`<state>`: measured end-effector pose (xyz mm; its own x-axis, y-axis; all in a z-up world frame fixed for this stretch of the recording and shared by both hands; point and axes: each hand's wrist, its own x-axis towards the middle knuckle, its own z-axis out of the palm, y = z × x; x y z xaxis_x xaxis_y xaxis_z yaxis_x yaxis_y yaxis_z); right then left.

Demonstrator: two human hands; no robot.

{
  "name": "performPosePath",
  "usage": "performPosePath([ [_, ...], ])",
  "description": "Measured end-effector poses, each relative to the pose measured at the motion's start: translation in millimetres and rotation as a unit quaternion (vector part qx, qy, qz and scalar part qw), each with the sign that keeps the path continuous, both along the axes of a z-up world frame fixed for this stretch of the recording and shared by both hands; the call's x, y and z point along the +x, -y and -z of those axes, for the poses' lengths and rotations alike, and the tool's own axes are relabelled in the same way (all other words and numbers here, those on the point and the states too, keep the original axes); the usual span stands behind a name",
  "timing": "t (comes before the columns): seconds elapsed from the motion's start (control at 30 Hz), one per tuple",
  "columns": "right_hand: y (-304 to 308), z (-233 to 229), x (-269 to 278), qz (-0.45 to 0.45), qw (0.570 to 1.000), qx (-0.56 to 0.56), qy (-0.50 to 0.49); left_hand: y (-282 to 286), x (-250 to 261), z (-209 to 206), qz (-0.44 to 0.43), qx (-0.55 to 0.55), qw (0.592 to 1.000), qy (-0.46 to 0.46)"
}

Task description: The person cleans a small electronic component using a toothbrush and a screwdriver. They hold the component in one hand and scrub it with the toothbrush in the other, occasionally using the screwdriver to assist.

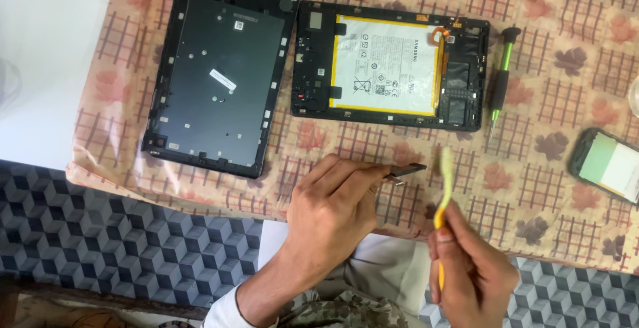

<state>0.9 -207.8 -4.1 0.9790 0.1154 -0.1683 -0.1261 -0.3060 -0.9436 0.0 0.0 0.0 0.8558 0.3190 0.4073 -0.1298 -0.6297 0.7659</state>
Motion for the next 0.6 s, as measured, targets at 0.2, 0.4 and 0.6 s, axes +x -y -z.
performPosePath([
  [0.2, -2, -3, 0, -0.037, 0.998, -0.027, 0.041, 0, 1, 2, 0.01, -0.005, 1.0, 0.006],
  [0.4, 5, 7, -6, -0.075, 0.99, -0.078, 0.085, 0, 1, 2, 0.004, 0.002, 1.0, 0.005],
  [0.6, -10, -11, -6, -0.087, 0.966, -0.154, 0.188, -1, 1, 1, 0.01, -0.004, 1.0, 0.003],
])
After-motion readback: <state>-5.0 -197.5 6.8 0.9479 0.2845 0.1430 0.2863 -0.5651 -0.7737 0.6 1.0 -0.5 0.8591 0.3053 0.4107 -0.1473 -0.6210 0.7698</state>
